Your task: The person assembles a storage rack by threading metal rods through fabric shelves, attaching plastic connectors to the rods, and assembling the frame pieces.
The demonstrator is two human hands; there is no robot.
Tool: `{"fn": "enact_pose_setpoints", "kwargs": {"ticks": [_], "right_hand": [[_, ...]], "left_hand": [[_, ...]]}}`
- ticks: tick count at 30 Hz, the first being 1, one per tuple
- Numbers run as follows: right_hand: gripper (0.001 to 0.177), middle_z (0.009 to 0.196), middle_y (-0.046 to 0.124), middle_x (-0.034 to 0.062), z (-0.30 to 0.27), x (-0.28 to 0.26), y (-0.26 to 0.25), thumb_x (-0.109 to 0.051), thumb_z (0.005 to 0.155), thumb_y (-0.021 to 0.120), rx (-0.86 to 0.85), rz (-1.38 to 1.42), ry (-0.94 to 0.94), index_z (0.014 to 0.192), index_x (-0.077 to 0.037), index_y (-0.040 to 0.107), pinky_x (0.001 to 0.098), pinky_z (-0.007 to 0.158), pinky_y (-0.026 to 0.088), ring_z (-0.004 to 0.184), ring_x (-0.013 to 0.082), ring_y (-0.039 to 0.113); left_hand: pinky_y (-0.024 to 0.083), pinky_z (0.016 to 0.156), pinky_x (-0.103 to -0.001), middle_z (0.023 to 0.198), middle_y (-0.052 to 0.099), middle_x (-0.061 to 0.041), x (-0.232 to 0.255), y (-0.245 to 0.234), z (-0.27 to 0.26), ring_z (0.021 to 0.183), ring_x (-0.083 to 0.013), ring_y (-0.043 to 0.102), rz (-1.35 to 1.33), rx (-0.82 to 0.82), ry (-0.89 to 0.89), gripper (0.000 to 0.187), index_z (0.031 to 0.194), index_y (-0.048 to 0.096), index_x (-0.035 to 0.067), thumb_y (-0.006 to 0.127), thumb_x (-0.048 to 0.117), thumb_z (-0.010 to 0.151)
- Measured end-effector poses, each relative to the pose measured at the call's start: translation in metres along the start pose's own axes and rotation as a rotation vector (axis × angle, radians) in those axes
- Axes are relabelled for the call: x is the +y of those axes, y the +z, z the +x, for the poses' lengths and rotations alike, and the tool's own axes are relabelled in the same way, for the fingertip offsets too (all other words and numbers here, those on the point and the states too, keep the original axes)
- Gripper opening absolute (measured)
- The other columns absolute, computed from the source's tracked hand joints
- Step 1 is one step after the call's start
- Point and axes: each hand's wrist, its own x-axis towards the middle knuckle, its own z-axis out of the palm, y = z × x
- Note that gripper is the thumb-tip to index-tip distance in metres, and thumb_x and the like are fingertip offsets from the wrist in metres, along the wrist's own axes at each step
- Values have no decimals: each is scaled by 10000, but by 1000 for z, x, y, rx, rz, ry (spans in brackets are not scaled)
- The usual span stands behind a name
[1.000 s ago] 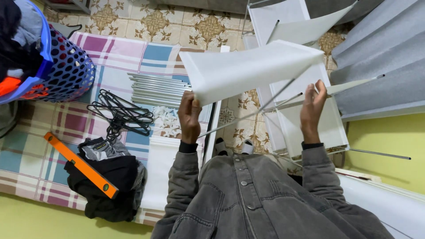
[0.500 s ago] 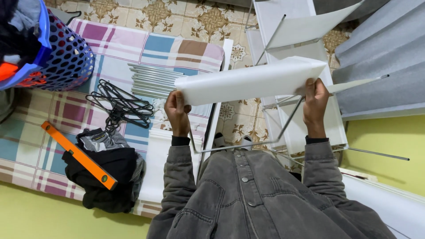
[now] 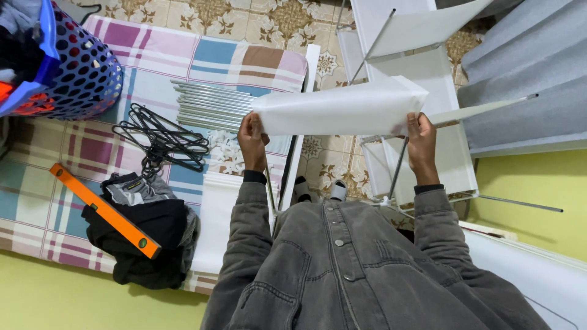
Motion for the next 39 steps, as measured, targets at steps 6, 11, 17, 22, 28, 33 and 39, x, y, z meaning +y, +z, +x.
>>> {"fn": "enact_pose_setpoints", "kwargs": {"ticks": [6,11,17,22,28,33,39], "right_hand": [[431,1059,661,36,-17,50,-13,-409,1130,558,6,-96,46,1222,5,635,286,848,513,946,84,572],[458,994,652,25,-29,72,-16,-441,1112,508,15,-134,107,1160,-2,629,292,760,534,860,87,580],[492,878,575,37,-8,60,-17,-440,1178,510,56,-315,79,1098,30,630,305,672,506,763,110,516],[444,953,628,21,28,0,-15,-443,1156,536,32,-226,-104,1229,-5,556,238,626,556,792,82,619],[407,1029,638,50,64,-101,5,-367,1205,556,-12,-193,-326,1358,8,519,244,576,574,778,113,668],[325,878,598,38,50,-149,5,-310,1257,546,-93,-90,-209,1194,8,516,231,514,529,626,107,610],[265,861,615,38,24,-132,0,-304,1201,503,-126,-28,-41,1253,-55,577,235,528,458,610,112,579]], "left_hand": [[417,487,-221,812,593,-1,-41,-12,-3,565,-50,496,148,-46,13,399,1166,659,51,561,427,1076],[468,492,-224,869,646,-9,-66,-21,-4,581,-58,588,279,-67,45,396,1195,620,63,513,423,1068],[457,498,-223,894,638,-34,-61,-10,14,596,-58,536,237,-64,117,365,1177,645,39,550,384,1104],[500,441,-205,966,693,-61,-3,15,44,558,-47,581,246,-131,187,390,1275,627,45,550,378,1087],[539,437,-218,992,729,-82,76,47,81,571,-48,610,196,-203,315,485,1496,507,86,558,357,1097],[446,471,-224,933,660,-46,119,45,71,583,-49,493,40,-385,263,486,1577,472,65,557,298,1159],[427,417,-185,886,671,-23,109,34,37,514,-20,479,86,-277,75,472,1533,481,34,530,254,1118]]}}
